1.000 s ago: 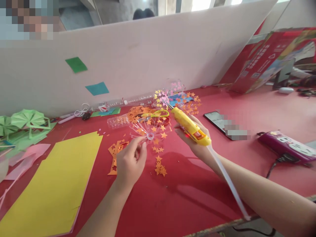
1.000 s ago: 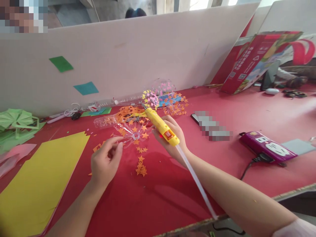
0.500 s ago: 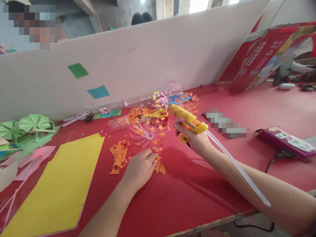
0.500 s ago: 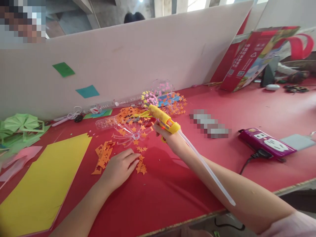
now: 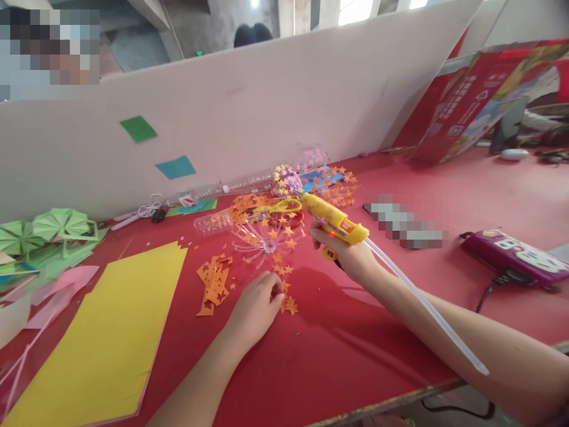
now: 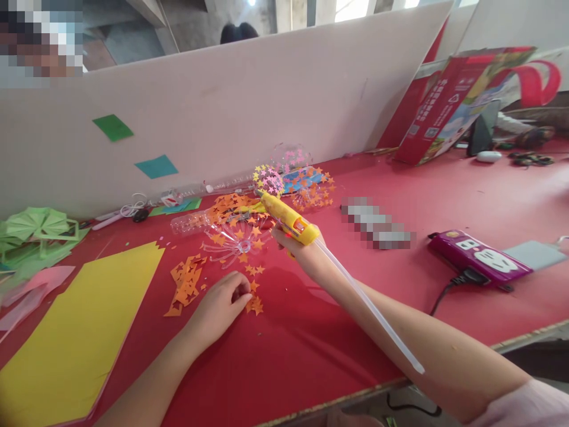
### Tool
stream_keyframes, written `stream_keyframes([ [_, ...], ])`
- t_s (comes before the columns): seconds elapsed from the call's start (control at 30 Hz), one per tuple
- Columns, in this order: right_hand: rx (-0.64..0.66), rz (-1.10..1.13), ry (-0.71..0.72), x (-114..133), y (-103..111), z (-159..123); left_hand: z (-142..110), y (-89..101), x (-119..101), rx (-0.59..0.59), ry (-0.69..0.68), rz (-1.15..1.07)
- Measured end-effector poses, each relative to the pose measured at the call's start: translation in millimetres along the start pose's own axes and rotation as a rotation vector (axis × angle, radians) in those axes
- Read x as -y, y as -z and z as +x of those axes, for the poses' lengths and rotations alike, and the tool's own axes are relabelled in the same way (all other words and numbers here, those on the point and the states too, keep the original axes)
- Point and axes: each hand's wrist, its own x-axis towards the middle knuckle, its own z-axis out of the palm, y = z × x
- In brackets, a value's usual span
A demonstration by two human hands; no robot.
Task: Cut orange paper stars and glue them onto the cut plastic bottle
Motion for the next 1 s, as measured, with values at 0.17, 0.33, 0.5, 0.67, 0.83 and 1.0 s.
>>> stream_keyframes([
  [0.17,-0.083,0.062,-0.186,9,-2,0,1,-0.8,1,-0.023,0.062,-0.112],
  [0.33,-0.075,0.063,-0.216,19,-4,-1,1,-3.9,1,-0.034,0.038,-0.033],
  [0.5,-0.069,0.037,-0.216,26,-7,-3,3,-5.9,3,-0.072,0.016,-0.04],
  [0.67,-0.052,0.049,-0.146,29,-6,-5,0,1.7,-2,-0.147,0.063,-0.385],
  [0.83,0.066,-0.029,-0.031,36,-10,-15,-6,8.4,-8,-0.143,0.084,-0.912],
  [1.0,0.187,-0.094,0.184,33,-23,-24,-7,5.4,-14,-0.183,0.057,-1.081],
])
